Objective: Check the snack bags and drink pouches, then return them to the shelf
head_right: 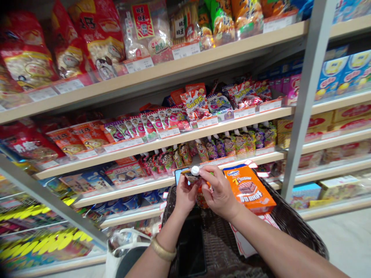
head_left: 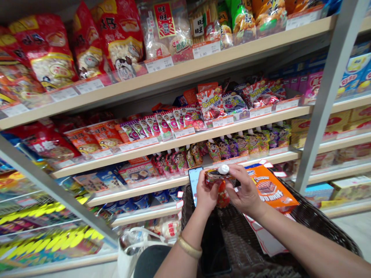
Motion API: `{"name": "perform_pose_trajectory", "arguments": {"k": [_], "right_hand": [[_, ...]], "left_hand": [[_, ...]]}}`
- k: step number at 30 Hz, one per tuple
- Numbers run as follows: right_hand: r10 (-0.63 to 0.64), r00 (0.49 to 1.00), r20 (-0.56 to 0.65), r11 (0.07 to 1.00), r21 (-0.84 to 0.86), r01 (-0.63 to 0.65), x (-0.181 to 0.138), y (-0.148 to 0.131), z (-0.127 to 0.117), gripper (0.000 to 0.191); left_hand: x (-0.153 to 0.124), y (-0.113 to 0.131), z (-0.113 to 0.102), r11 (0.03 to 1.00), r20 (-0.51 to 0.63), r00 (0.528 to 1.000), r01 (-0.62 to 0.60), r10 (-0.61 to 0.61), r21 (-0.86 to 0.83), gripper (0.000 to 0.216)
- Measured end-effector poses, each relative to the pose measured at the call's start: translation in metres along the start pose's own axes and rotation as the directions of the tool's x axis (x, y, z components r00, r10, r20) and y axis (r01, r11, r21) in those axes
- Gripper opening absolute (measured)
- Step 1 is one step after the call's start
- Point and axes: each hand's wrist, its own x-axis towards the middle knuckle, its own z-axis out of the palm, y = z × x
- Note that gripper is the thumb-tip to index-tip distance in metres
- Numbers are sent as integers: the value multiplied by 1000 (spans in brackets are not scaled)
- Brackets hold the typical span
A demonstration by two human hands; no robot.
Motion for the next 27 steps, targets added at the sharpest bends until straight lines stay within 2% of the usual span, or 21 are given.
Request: {"name": "perform_pose_trajectory", "arguments": {"k": [6, 11, 13, 15, 17, 19, 22, 25, 27], "right_hand": [[0, 1000, 9, 1000, -6, 0, 0, 0, 0, 68], [8, 1000, -13, 1000, -9, -8, -2, 0, 1, 68], [92, 995, -41, 996, -19, -92, -2, -1, 2, 66], [229, 972, -51, 973, -15, -230, 0, -3, 3, 59], [329, 944, -15, 944, -13, -329, 4, -4, 2, 43], [355, 934, 33, 935, -25, -354, 10, -4, 2, 27], [373, 925, 64, 928, -23, -373, 24, -1, -1, 22], [348, 933, 95, 937, -15, -348, 42, 8, -4, 27], [308, 942, 136, 951, -32, -306, 56, 18, -2, 31]], "left_hand": [[0, -5, -2, 998, -17, 1000, 9, -8, 55, 46], [0, -1, 0, 1000, -1, 1000, 10, -10, 19, 43], [1, 3, 1, 999, -3, 1000, 15, -15, 39, 42], [1, 7, 3, 998, -11, 1000, 17, -16, 53, 39], [2, 10, 4, 998, -29, 999, 19, -17, 66, 33], [5, 12, 4, 994, -64, 998, 17, -10, 109, 29], [14, 18, -1, 977, -71, 996, -43, 58, 208, 27], [30, 30, -15, 925, 25, 983, -181, 183, 334, 30], [45, 39, -29, 840, 105, 964, -266, 246, 472, 32]]}}
